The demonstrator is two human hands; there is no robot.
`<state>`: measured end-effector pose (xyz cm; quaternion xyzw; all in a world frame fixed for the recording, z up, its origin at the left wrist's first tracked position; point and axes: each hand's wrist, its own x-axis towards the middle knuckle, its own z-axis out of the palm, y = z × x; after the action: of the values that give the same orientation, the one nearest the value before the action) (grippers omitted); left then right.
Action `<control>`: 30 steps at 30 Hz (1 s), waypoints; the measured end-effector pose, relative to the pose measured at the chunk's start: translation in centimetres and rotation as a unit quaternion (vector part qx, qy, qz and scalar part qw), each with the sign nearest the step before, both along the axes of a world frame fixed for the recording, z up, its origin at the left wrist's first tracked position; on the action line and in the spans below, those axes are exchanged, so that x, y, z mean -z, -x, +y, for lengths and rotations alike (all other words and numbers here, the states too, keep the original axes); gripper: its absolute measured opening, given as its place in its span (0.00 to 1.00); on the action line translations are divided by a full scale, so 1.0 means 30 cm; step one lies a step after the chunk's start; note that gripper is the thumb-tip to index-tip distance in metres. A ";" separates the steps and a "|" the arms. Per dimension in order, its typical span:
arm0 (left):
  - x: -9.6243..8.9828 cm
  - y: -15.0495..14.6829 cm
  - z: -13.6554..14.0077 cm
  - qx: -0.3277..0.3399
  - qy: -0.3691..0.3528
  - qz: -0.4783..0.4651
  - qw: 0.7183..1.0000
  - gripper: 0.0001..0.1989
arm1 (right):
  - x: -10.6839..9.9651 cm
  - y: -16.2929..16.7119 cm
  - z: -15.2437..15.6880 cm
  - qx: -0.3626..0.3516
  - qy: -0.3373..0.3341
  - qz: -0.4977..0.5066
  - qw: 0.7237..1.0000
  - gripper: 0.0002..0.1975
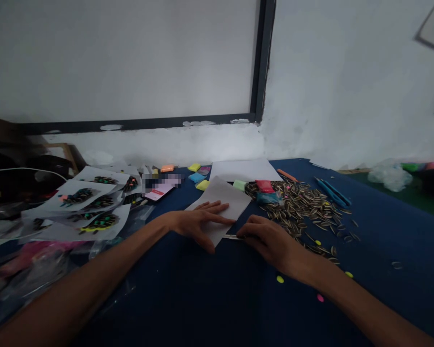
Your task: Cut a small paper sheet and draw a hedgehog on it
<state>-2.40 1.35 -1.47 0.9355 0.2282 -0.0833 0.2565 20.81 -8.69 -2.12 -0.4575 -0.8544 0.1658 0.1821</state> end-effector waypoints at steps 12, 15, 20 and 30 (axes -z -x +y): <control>0.000 0.001 -0.001 0.000 0.001 0.002 1.000 0.44 | -0.012 0.006 -0.004 -0.014 0.009 -0.009 1.000 0.14; 0.003 0.000 0.000 -0.006 -0.002 -0.002 1.000 0.45 | -0.013 0.013 -0.007 -0.014 0.007 -0.009 1.000 0.14; -0.001 0.000 0.000 0.001 0.001 -0.001 1.000 0.45 | -0.007 0.007 -0.006 -0.015 0.014 -0.001 1.000 0.13; 0.001 0.003 0.003 0.002 0.006 -0.003 1.000 0.46 | -0.008 0.016 -0.008 -0.025 0.020 -0.004 0.999 0.13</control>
<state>-2.51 1.44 -1.49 0.9346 0.2252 -0.0824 0.2626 20.31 -8.92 -1.87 -0.4400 -0.8630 0.1857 0.1650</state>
